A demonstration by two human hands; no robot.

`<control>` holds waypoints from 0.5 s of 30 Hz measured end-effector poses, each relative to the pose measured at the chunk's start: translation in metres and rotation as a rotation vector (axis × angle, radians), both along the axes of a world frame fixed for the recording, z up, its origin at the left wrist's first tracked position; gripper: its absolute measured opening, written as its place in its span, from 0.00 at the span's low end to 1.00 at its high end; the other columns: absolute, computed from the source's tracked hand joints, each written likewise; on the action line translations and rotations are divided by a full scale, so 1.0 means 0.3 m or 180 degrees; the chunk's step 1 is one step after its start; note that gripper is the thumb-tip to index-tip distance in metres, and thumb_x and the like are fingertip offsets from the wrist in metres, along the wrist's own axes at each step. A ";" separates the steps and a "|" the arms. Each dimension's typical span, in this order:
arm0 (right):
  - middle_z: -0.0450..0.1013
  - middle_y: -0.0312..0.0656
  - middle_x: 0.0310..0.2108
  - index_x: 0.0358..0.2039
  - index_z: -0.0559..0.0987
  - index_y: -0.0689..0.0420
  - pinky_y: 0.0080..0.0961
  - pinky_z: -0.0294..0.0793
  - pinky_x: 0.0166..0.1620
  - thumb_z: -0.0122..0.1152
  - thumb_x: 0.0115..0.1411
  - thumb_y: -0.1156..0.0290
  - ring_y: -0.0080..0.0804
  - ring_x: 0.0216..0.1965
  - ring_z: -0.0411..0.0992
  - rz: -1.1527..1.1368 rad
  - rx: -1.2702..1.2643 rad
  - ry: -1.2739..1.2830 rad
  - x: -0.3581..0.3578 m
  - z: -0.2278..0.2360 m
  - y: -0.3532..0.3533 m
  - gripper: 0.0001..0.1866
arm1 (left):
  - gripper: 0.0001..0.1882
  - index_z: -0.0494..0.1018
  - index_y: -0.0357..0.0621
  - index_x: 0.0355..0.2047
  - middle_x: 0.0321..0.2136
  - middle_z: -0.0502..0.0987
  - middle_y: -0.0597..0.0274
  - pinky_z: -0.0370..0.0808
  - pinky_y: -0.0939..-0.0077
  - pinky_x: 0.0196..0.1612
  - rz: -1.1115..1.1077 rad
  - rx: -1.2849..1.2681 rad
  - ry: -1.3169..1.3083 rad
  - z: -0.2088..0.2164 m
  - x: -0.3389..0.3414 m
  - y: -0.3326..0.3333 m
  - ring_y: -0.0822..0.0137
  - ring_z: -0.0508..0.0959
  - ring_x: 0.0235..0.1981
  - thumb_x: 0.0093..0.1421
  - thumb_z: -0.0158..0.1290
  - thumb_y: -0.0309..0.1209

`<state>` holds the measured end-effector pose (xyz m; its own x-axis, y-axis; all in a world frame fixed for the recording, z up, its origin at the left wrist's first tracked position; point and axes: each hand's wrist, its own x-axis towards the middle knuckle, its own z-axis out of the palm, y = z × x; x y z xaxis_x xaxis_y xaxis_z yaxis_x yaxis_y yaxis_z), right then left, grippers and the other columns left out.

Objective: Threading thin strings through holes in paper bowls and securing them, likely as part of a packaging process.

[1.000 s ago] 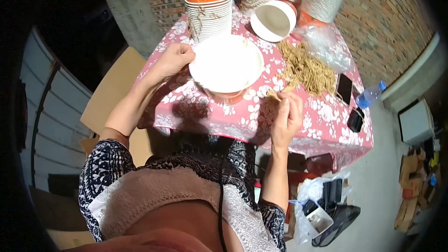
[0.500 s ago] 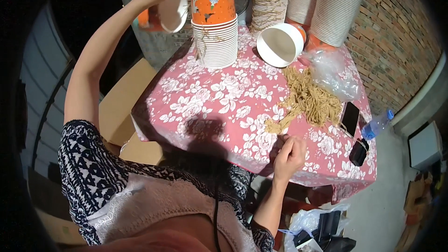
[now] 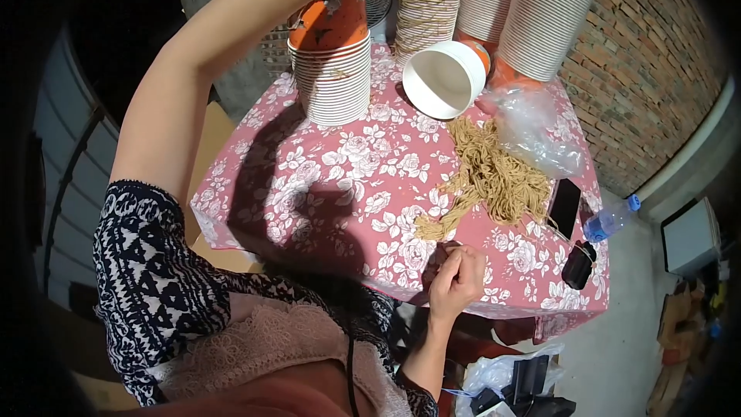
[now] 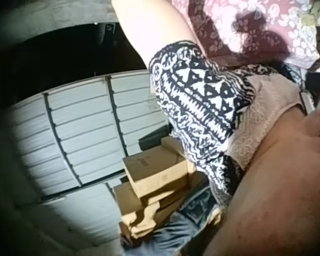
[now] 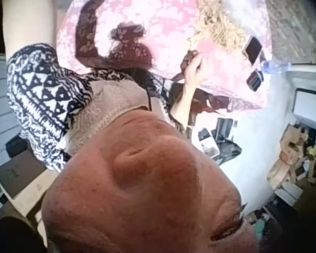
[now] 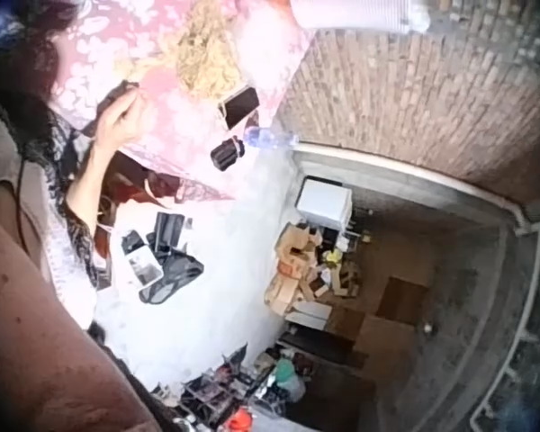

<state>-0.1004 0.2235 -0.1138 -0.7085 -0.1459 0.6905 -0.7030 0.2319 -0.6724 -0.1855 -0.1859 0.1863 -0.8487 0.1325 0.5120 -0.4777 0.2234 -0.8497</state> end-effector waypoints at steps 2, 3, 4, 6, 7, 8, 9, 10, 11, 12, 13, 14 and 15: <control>0.72 0.43 0.27 0.29 0.76 0.67 0.27 0.68 0.34 0.51 0.63 0.80 0.33 0.28 0.70 -0.0004 0.0074 0.0060 -0.005 -0.001 -0.005 0.08 | 0.06 0.84 0.51 0.25 0.21 0.81 0.65 0.73 0.46 0.15 0.0120 0.0458 -0.0016 0.016 -0.030 -0.027 0.59 0.81 0.23 0.45 0.59 0.31; 0.72 0.44 0.28 0.29 0.76 0.67 0.27 0.68 0.34 0.51 0.63 0.80 0.34 0.28 0.71 -0.0033 0.0143 0.0127 -0.010 -0.003 -0.009 0.07 | 0.05 0.83 0.53 0.22 0.21 0.81 0.66 0.71 0.46 0.13 0.0061 0.0864 -0.0171 0.043 -0.048 -0.015 0.59 0.81 0.21 0.44 0.58 0.32; 0.72 0.44 0.28 0.30 0.76 0.67 0.27 0.69 0.34 0.51 0.63 0.79 0.35 0.28 0.71 -0.0054 0.0142 0.0124 -0.009 -0.003 -0.012 0.07 | 0.05 0.83 0.54 0.22 0.21 0.81 0.66 0.71 0.46 0.13 0.0051 0.0693 -0.0098 0.041 -0.058 -0.024 0.59 0.81 0.21 0.44 0.59 0.33; 0.72 0.44 0.28 0.30 0.76 0.67 0.27 0.69 0.35 0.52 0.64 0.79 0.35 0.29 0.71 -0.0059 0.0139 0.0152 -0.016 -0.009 -0.024 0.07 | 0.06 0.84 0.56 0.24 0.23 0.82 0.65 0.72 0.44 0.15 0.0052 0.0515 -0.0227 0.056 -0.061 -0.030 0.59 0.81 0.23 0.44 0.59 0.34; 0.72 0.44 0.28 0.30 0.76 0.67 0.27 0.69 0.35 0.52 0.64 0.79 0.35 0.29 0.71 -0.0064 0.0152 0.0143 -0.019 -0.006 -0.027 0.07 | 0.06 0.84 0.56 0.24 0.23 0.82 0.65 0.72 0.44 0.15 0.0046 0.0527 -0.0236 0.066 -0.064 -0.020 0.59 0.81 0.23 0.44 0.59 0.34; 0.72 0.44 0.28 0.30 0.76 0.67 0.27 0.70 0.35 0.52 0.64 0.79 0.35 0.29 0.71 -0.0097 0.0157 0.0108 -0.019 -0.007 -0.022 0.07 | 0.07 0.84 0.56 0.25 0.22 0.82 0.65 0.72 0.44 0.15 0.0119 0.0570 -0.0548 0.068 -0.073 0.039 0.59 0.81 0.24 0.44 0.59 0.35; 0.72 0.44 0.28 0.30 0.76 0.67 0.27 0.70 0.35 0.52 0.64 0.79 0.35 0.29 0.71 -0.0107 0.0156 0.0069 -0.012 -0.012 -0.014 0.07 | 0.07 0.84 0.56 0.25 0.22 0.82 0.65 0.72 0.44 0.15 0.0216 0.0604 -0.0862 0.049 -0.066 0.090 0.59 0.81 0.25 0.44 0.59 0.36; 0.72 0.44 0.28 0.30 0.76 0.67 0.27 0.70 0.34 0.52 0.64 0.79 0.35 0.28 0.71 -0.0161 0.0154 0.0113 -0.010 -0.011 -0.012 0.07 | 0.07 0.84 0.56 0.25 0.22 0.82 0.65 0.72 0.44 0.15 0.0177 0.0607 -0.0884 0.022 -0.058 0.125 0.59 0.81 0.25 0.44 0.59 0.36; 0.72 0.44 0.28 0.31 0.76 0.67 0.27 0.70 0.34 0.52 0.64 0.79 0.35 0.29 0.71 -0.0225 0.0174 0.0147 -0.010 -0.012 -0.012 0.07 | 0.07 0.84 0.56 0.25 0.22 0.82 0.65 0.72 0.44 0.16 0.0236 0.0475 -0.0859 -0.013 -0.053 0.153 0.59 0.81 0.25 0.45 0.59 0.36; 0.72 0.44 0.28 0.31 0.76 0.67 0.27 0.69 0.34 0.52 0.64 0.79 0.35 0.29 0.71 -0.0297 0.0195 0.0179 -0.007 -0.015 -0.008 0.07 | 0.08 0.84 0.56 0.25 0.22 0.82 0.65 0.72 0.45 0.16 0.0287 0.0342 -0.0835 -0.049 -0.059 0.170 0.58 0.81 0.25 0.45 0.58 0.37; 0.72 0.44 0.28 0.31 0.76 0.66 0.27 0.69 0.35 0.52 0.64 0.78 0.35 0.30 0.71 -0.0166 0.0125 0.0141 0.000 -0.011 -0.015 0.07 | 0.06 0.83 0.56 0.23 0.22 0.81 0.66 0.71 0.46 0.15 0.0071 0.0142 -0.0747 -0.097 -0.063 0.094 0.58 0.80 0.24 0.46 0.57 0.36; 0.72 0.44 0.28 0.31 0.76 0.66 0.27 0.69 0.35 0.52 0.64 0.78 0.35 0.30 0.71 -0.0134 0.0126 0.0151 0.005 -0.007 -0.018 0.07 | 0.06 0.83 0.56 0.23 0.22 0.81 0.66 0.71 0.46 0.15 0.0103 0.0149 -0.0737 -0.155 -0.090 0.017 0.58 0.80 0.24 0.46 0.57 0.36; 0.72 0.44 0.28 0.31 0.77 0.66 0.27 0.70 0.35 0.53 0.64 0.78 0.35 0.30 0.71 -0.0067 0.0152 0.0180 0.005 -0.002 -0.033 0.07 | 0.05 0.82 0.55 0.21 0.21 0.81 0.66 0.70 0.47 0.16 -0.0027 0.0306 -0.0712 -0.201 -0.109 -0.069 0.57 0.79 0.23 0.47 0.57 0.35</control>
